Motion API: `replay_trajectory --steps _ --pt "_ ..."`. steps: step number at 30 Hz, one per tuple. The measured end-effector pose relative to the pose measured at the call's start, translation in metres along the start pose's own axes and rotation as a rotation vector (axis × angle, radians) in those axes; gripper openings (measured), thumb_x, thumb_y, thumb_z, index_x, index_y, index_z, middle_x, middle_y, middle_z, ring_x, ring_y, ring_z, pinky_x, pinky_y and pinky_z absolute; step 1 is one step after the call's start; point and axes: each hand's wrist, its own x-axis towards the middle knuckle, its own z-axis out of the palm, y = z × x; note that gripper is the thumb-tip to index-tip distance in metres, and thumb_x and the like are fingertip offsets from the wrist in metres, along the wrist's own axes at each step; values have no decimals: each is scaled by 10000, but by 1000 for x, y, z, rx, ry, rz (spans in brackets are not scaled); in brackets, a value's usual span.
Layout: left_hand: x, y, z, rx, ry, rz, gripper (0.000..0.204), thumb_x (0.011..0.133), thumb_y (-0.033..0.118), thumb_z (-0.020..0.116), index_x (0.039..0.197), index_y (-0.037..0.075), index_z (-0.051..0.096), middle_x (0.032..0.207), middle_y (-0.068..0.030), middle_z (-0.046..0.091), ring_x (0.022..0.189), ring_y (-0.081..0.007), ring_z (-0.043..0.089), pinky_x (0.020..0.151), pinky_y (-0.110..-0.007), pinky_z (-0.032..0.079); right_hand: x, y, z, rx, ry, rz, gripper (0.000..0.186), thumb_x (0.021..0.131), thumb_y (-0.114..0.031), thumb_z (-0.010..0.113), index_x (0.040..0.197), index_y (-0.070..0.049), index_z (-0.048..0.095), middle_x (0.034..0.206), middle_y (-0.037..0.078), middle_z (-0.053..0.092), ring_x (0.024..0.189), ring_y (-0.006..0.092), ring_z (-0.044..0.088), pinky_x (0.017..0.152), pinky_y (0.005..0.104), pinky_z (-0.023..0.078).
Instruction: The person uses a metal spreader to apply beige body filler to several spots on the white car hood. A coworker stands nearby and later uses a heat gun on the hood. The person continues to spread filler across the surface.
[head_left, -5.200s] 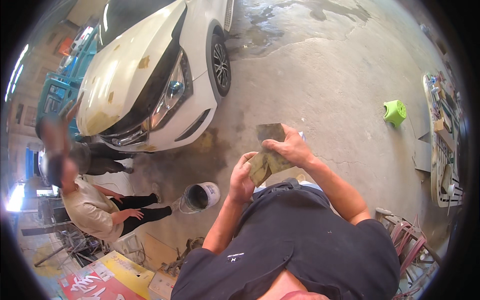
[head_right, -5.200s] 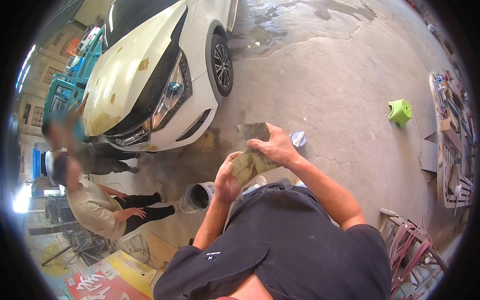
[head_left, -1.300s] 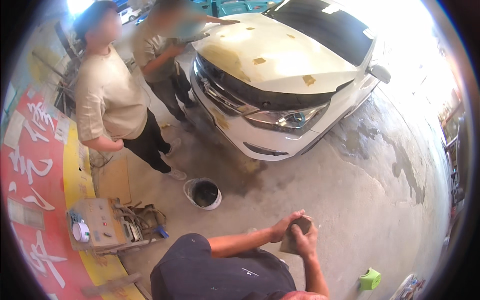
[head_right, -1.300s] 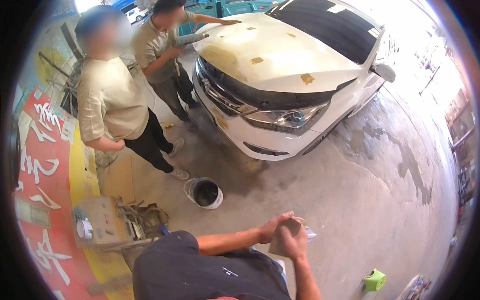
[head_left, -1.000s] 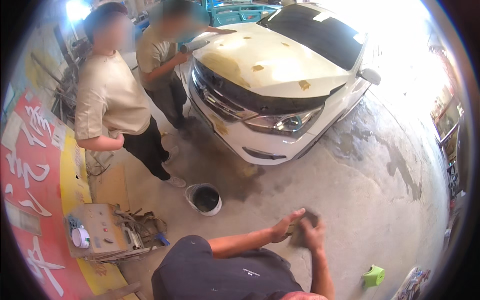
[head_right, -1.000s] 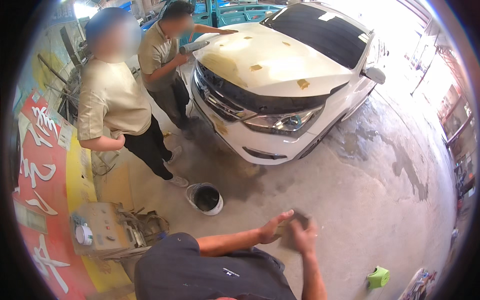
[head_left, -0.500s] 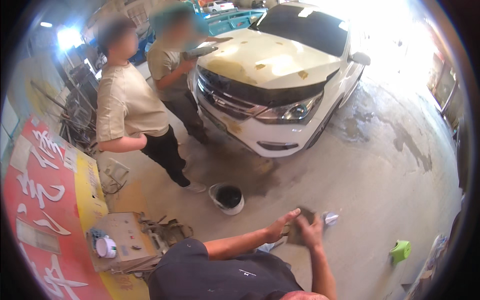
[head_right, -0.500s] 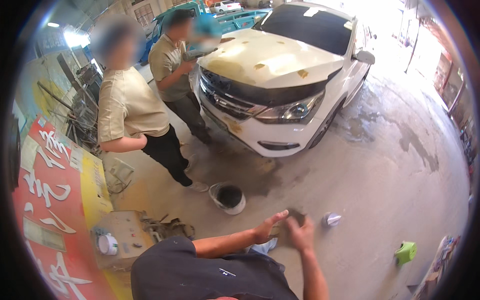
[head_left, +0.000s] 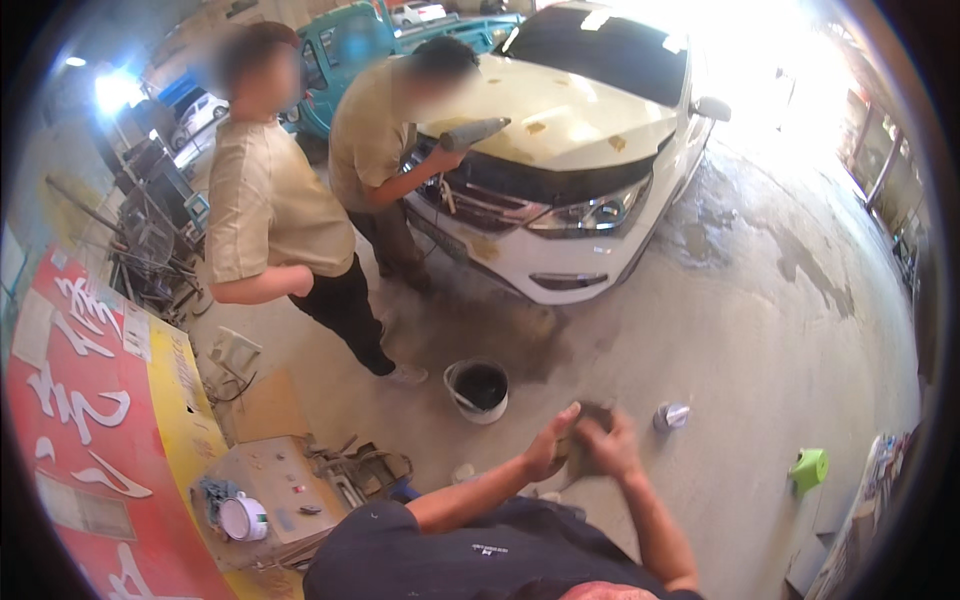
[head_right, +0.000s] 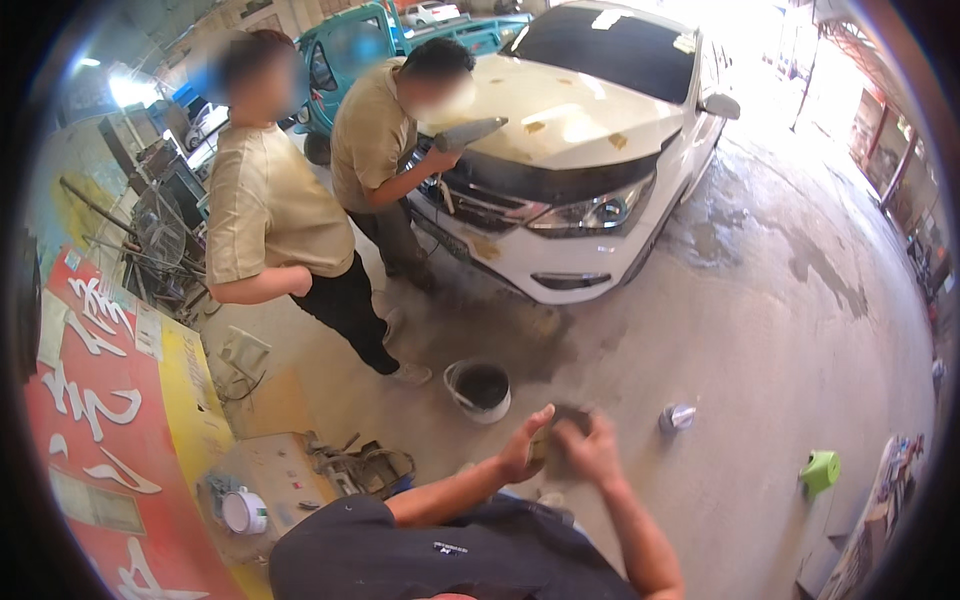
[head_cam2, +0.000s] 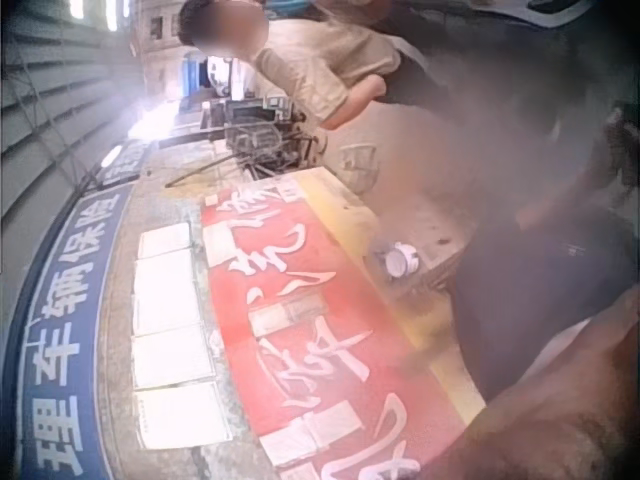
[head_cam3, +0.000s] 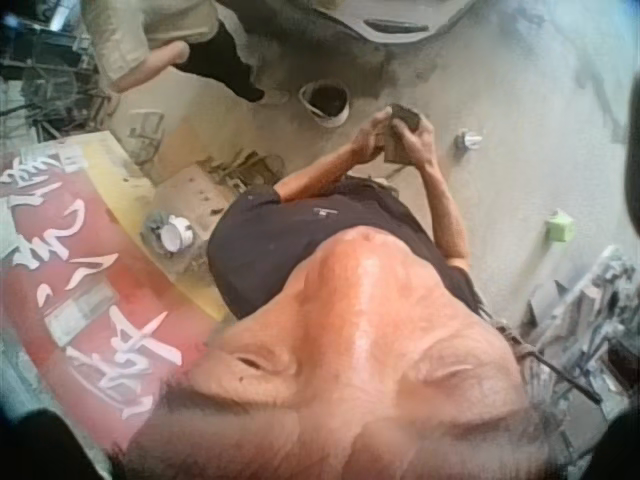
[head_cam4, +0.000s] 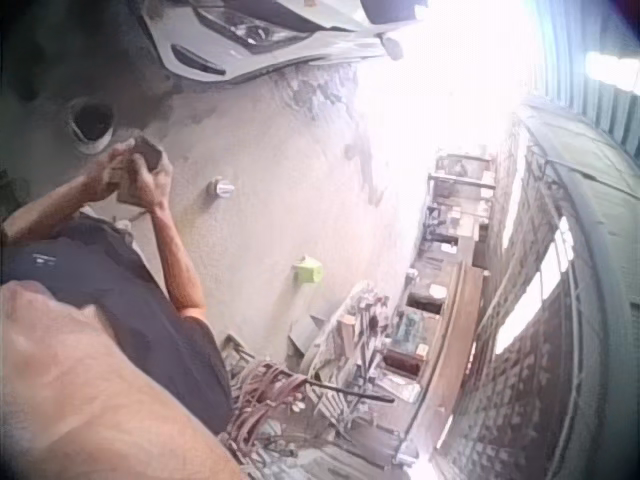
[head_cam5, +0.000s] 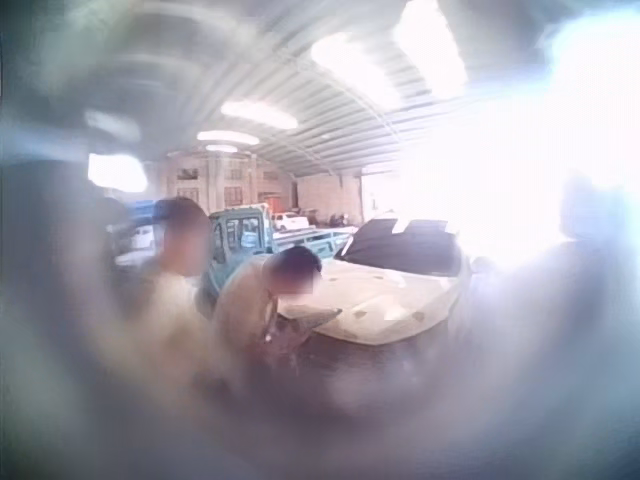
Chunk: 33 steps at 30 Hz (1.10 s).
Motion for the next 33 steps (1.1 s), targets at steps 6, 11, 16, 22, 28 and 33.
replay_trajectory --steps 6,11,16,22,28,33 --pt "-44 62 -40 -101 -68 69 692 1111 545 399 1560 21 443 1444 -128 610 1339 -236 584 1176 -415 427 6 22 93 -194 -55 -434 176 929 -86 671 1061 29 691 916 88 777 736 179 732 674 318 593" --pt "-91 97 -61 -56 82 137 757 1092 587 402 1575 5 408 1476 -178 582 1351 -280 576 1181 -426 422 38 -8 138 42 -95 22 204 929 -130 704 1060 27 699 946 82 768 809 165 716 748 313 584" --pt "-110 118 -97 -51 93 159 790 1078 618 417 1582 10 399 1493 -177 568 1350 -277 574 1178 -428 423 49 0 173 -17 -162 103 240 917 -148 730 1099 5 699 1024 86 755 933 172 708 837 348 577" --pt "-126 139 -122 -77 87 133 735 1089 584 433 1576 35 432 1454 -152 604 1324 -264 595 1173 -424 430 30 2 222 -95 -258 -66 282 895 -147 758 1127 4 703 1013 98 757 970 190 712 847 349 575" --pt "-135 143 -116 -74 117 203 691 1100 576 421 1547 53 480 1399 -100 637 1283 -209 612 1122 -382 472 32 -1 232 -61 -181 -48 246 894 -156 745 1057 18 682 986 90 758 873 168 713 774 340 587" --pt "-145 142 -118 -90 209 174 642 1093 567 445 1488 69 536 1377 -84 654 1270 -191 623 1116 -383 477 70 -21 210 56 -143 179 254 912 -172 720 1073 21 689 934 82 760 867 192 723 770 349 589"
